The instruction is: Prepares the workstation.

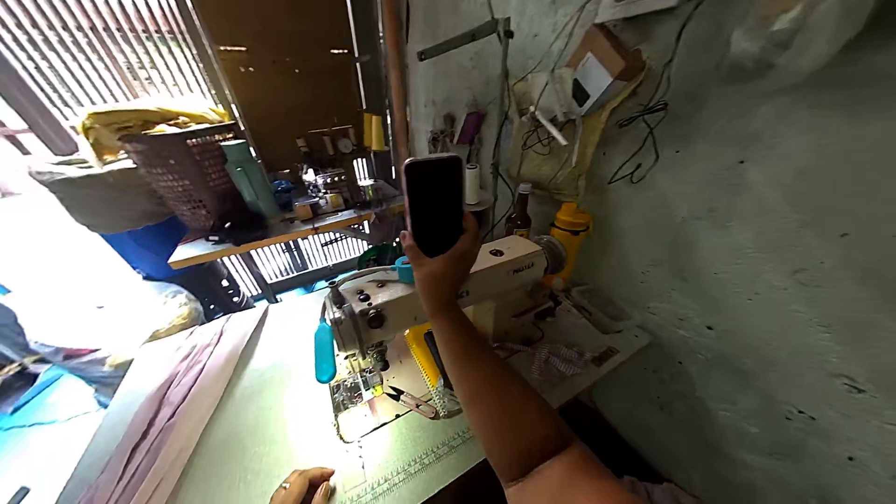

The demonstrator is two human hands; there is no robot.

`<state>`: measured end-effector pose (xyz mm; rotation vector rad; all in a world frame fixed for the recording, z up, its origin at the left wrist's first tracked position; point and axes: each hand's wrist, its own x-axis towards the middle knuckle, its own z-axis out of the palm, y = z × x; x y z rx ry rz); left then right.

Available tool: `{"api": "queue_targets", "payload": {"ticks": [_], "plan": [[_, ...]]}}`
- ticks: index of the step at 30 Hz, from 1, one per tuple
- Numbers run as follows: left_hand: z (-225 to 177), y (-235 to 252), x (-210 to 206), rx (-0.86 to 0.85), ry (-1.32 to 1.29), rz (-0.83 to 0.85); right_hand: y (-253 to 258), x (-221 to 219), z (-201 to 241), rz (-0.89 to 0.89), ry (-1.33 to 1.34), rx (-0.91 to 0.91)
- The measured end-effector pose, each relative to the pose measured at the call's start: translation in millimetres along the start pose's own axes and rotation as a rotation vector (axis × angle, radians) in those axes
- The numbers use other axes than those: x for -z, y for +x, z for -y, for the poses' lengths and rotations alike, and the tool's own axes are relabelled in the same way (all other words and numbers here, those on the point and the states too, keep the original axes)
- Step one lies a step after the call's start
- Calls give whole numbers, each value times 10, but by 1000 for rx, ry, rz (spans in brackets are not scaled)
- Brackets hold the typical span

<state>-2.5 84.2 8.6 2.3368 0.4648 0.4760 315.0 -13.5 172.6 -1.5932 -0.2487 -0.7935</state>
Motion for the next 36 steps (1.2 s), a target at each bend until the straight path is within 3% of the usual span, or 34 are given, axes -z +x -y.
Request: {"api": "queue_targets", "payload": {"ticks": [6, 12, 19, 23, 28, 31, 36], "plan": [[-11, -28, -50, -13, 27, -51, -4, 26, 1, 2, 34, -16], [-9, -17, -46, -1, 24, -50, 11, 128, -78, 53, 92, 91], [-10, -14, -49, -1, 29, -35, 172, 422, -242, 302, 343, -9], [-16, -3, -46, 13, 37, -24, 353, 568, -325, 536, 482, -120], [-3, 1, -38, 19, 43, -5, 538, 539, -488, 756, 748, -200], [-15, 0, -48, 19, 52, -15, 544, 567, -494, 827, 716, -209], [3, -11, -67, 17, 65, -39, 547, 522, -498, 770, 692, -215]]}}
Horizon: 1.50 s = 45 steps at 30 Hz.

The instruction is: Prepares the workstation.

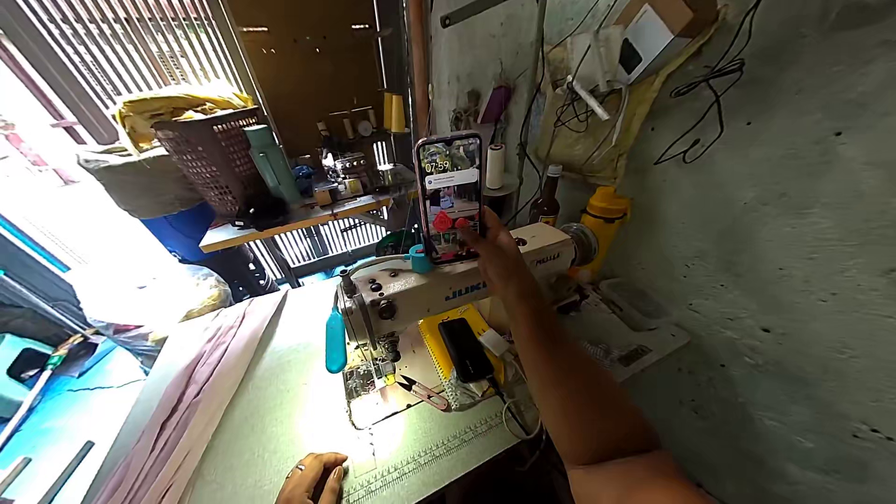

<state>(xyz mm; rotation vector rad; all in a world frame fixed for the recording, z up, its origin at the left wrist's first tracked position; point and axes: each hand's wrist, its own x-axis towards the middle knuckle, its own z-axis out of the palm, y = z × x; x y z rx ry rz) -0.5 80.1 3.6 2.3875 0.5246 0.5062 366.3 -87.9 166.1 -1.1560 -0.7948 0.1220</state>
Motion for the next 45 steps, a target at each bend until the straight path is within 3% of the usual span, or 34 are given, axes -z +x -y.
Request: {"api": "queue_targets", "payload": {"ticks": [6, 17, 25, 33, 45], "plan": [[25, -6, -21, -17, 4, -33, -1, -44, 26, -85, -9, -89], [68, 4, -47, -7, -6, -72, 103, -115, 131, -86, -257, 83], [74, 1, -50, -10, -15, -76, 190, -245, 108, -271, -413, 106], [78, 5, -53, -2, -8, -68, 141, 8, 176, 10, -145, 38], [73, 3, -47, 0, -7, -71, 139, -35, 125, -67, -96, 113]]}}
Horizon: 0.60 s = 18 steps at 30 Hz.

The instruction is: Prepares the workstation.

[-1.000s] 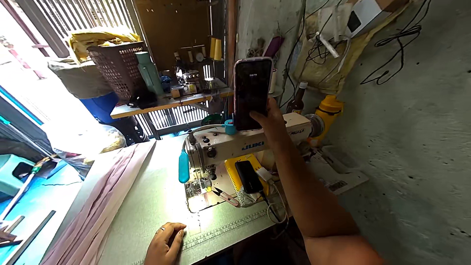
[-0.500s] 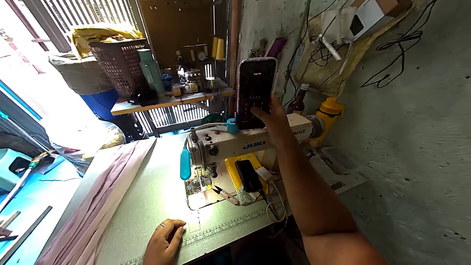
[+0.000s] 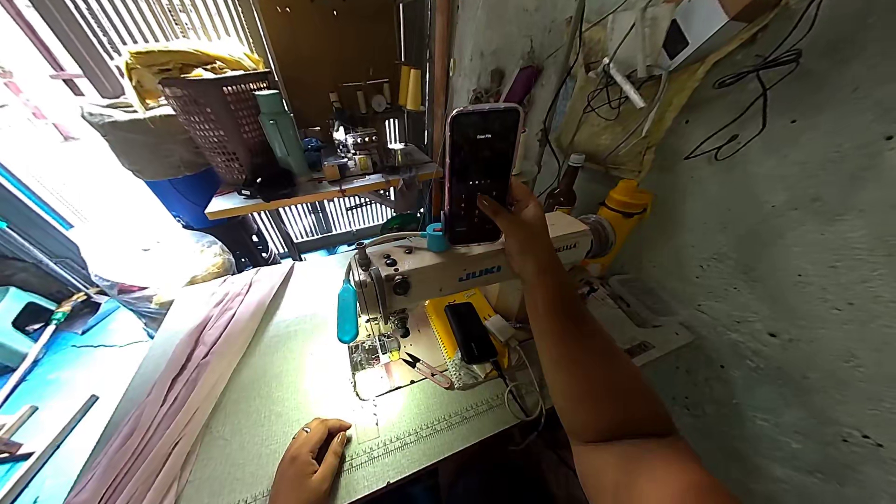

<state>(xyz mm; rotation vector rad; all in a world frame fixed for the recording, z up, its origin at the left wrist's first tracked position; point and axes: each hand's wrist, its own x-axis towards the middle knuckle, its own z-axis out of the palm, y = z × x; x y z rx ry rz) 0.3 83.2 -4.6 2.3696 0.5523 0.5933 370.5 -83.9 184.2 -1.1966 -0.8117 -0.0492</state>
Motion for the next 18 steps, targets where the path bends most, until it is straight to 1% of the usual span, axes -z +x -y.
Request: {"api": "queue_targets", "payload": {"ticks": [4, 6, 8, 10, 12, 13, 16, 18], "plan": [[11, -5, -7, -1, -4, 9, -15, 202, -65, 140, 109, -51], [4, -2, -7, -10, -5, 12, -23, 264, -81, 158, 72, -61], [9, -9, -7, -11, -6, 6, -113, 374, -16, 169, -74, -50], [24, -17, -25, -23, -3, -15, -336, 577, 150, 99, -279, -38], [44, -32, -35, -51, 11, -23, -690, 806, 329, 12, -445, -78], [51, -43, -42, -66, 20, -21, -911, 918, 381, -3, -521, -119], [31, -20, -60, -85, 45, -16, -1367, 1093, 350, 66, -672, -290], [2, -4, -57, -83, 62, -13, -1465, 986, 232, 156, -755, -365]]}}
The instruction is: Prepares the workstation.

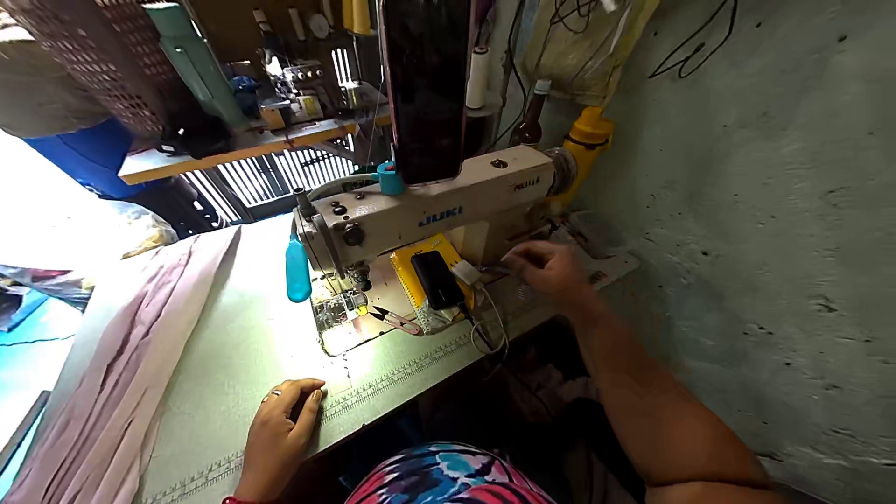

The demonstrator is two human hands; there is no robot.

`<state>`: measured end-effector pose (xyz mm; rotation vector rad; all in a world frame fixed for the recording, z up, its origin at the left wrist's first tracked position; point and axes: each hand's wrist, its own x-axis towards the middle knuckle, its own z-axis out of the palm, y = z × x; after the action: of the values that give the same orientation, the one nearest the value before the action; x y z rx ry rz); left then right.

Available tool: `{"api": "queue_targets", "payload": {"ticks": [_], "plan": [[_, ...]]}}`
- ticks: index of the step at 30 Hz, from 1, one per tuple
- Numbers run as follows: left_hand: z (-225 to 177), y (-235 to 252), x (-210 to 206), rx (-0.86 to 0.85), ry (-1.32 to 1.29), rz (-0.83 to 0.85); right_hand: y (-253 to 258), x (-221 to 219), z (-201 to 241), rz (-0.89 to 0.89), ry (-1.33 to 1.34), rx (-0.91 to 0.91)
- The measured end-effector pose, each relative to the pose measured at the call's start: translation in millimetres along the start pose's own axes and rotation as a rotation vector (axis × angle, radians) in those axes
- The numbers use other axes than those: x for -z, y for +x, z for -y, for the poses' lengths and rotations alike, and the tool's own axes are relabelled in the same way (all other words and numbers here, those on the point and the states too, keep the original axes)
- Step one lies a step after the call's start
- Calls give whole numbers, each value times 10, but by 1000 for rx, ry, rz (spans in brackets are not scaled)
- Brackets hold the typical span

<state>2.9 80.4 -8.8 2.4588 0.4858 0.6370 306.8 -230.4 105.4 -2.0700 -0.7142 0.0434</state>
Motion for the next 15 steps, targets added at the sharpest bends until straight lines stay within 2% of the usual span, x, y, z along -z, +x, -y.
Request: {"api": "queue_targets", "payload": {"ticks": [2, 6, 10, 15], "plan": [[-13, 1, 7, 7, 17, 3, 80, -253, 73, 97, -188, -33], [-42, -20, 10, -18, 44, -7, 360, -729, 13, 374, -596, -259], [-27, -38, -3, -34, 69, -28, 359, -922, -128, 318, -638, -280], [-13, -36, -1, -39, 68, -19, 284, -789, -150, 226, -553, -284]]}}
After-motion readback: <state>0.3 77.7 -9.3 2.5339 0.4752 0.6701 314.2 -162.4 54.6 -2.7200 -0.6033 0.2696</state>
